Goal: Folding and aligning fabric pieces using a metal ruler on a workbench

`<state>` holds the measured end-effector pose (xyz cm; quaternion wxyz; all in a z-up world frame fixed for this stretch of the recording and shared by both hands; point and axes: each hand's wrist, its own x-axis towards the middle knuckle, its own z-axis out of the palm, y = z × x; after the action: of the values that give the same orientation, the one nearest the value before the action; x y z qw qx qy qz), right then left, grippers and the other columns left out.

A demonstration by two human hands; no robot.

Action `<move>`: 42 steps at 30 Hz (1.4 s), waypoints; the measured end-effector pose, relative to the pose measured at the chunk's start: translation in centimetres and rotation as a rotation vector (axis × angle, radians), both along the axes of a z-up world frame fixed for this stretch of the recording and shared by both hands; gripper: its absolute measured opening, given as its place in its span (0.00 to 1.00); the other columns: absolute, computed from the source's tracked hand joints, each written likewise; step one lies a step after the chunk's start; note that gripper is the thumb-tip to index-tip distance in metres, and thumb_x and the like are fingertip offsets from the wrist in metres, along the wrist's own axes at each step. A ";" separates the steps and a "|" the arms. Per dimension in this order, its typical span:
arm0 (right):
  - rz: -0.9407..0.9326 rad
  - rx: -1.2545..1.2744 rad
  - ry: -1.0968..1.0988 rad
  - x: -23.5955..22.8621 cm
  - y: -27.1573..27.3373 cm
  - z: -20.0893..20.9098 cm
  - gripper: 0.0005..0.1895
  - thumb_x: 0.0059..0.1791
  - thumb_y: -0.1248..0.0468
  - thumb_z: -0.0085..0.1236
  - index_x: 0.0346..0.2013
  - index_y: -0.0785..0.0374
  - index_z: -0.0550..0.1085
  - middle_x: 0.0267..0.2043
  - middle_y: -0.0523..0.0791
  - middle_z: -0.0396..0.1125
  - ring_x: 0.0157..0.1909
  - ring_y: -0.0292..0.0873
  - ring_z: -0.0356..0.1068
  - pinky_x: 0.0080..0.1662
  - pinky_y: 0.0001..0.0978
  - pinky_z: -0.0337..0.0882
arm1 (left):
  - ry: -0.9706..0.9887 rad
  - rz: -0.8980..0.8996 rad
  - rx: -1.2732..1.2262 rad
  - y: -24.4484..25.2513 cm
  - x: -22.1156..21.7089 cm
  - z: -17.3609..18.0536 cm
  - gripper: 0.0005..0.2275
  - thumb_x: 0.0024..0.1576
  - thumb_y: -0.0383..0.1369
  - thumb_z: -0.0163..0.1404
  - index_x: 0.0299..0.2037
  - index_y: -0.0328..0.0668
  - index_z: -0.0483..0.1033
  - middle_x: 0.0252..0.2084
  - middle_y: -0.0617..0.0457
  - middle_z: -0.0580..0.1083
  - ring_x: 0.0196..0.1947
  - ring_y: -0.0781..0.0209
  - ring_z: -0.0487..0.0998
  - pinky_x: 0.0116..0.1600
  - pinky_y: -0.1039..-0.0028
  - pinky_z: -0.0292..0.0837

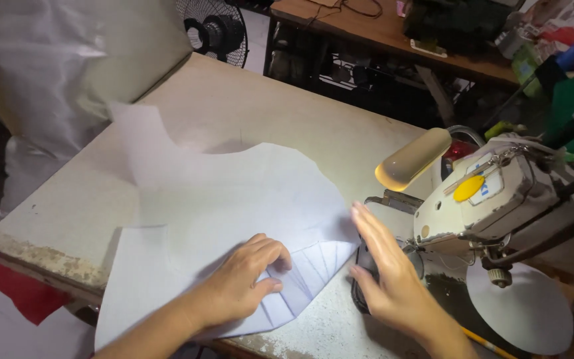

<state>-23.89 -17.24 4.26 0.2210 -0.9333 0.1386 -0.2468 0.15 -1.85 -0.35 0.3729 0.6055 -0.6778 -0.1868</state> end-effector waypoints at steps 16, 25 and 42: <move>0.032 0.262 0.480 4.5 -1.1 0.0 0.27 0.48 0.51 0.60 0.59 0.59 0.75 0.67 0.45 0.69 0.68 0.45 0.68 0.64 0.37 0.65 | -0.103 0.190 -0.024 2.4 1.1 -1.0 0.12 0.46 0.31 0.66 0.33 0.50 0.72 0.37 0.62 0.74 0.39 0.60 0.70 0.50 0.70 0.65; -0.031 0.221 0.517 5.6 -1.2 -0.9 0.13 0.45 0.56 0.65 0.26 0.60 0.73 0.62 0.44 0.75 0.54 0.45 0.78 0.51 0.37 0.70 | -0.274 0.132 0.050 3.0 1.3 -0.2 0.11 0.50 0.30 0.63 0.40 0.55 0.77 0.37 0.58 0.68 0.41 0.56 0.67 0.51 0.65 0.62; 0.017 0.171 0.509 6.4 -1.5 -1.4 0.18 0.42 0.59 0.67 0.20 0.60 0.64 0.34 0.44 0.74 0.46 0.45 0.74 0.44 0.37 0.68 | -0.431 -0.112 -0.360 5.5 0.8 1.4 0.22 0.37 0.12 0.44 0.43 0.35 0.70 0.43 0.42 0.70 0.38 0.43 0.72 0.50 0.59 0.71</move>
<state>-17.50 -18.77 2.86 0.2593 -0.9444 0.2021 0.0104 0.90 3.68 1.08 0.3109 0.5170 -0.7961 0.0489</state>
